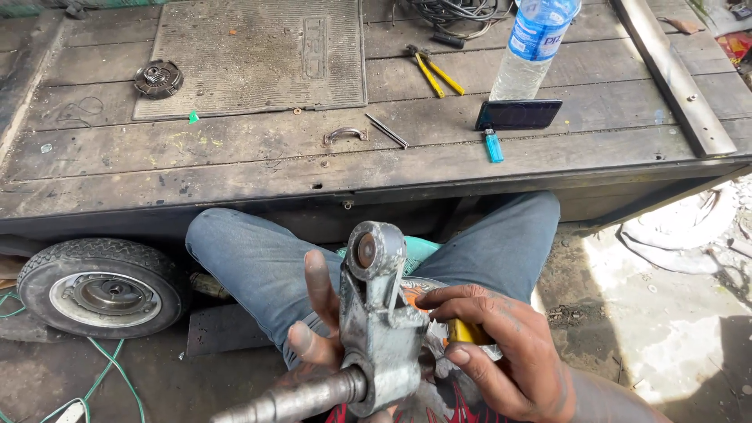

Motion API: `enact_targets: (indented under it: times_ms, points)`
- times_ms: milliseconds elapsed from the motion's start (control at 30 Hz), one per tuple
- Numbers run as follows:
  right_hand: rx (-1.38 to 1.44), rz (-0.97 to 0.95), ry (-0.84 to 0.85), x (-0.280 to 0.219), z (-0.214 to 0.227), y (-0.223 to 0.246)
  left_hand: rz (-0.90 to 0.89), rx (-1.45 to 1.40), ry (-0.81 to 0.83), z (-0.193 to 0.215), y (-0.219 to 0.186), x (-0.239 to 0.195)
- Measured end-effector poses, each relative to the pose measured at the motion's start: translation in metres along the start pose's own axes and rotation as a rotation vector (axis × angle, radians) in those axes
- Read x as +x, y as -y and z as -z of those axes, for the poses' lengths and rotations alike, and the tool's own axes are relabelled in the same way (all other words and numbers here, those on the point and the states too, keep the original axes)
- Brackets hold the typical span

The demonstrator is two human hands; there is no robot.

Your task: The person cleans a metal mechanical part using a yellow utility knife and a wire brush. They scrape the surface of the part and then scrub it with the brush while sitting on a low stool.

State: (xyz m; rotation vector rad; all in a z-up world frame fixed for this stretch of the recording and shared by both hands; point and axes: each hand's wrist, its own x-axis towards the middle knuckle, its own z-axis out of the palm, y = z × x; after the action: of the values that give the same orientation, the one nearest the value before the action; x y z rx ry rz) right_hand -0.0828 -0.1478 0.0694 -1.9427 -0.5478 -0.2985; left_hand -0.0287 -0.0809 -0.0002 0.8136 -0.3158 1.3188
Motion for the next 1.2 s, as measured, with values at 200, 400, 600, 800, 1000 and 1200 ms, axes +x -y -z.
enact_targets:
  times_ms: [200, 400, 600, 800, 1000, 1200]
  points:
    - [-0.043, 0.0, -0.002, 0.007, 0.0, 0.001, -0.047, 0.026, 0.001, 0.002, 0.015, -0.008]
    - [-0.005, -0.025, -0.071, 0.011, -0.002, -0.005, -0.077, 0.05, 0.026, 0.011, 0.027, -0.017]
    - [0.081, -0.101, -0.052, 0.0, -0.003, -0.014, -0.119, 0.073, 0.055, 0.032, 0.071, -0.039]
    - [0.037, -0.055, 0.017, 0.006, 0.003, -0.011, -0.16, 0.095, 0.079, 0.02, 0.043, -0.028]
    - [-0.023, -0.045, 0.054, 0.011, 0.005, -0.01, -0.206, 0.125, 0.091, 0.012, 0.032, -0.025]
    - [-0.008, -0.154, 0.025, 0.01, 0.004, -0.011, -0.25, 0.166, 0.099, 0.017, 0.034, -0.029]
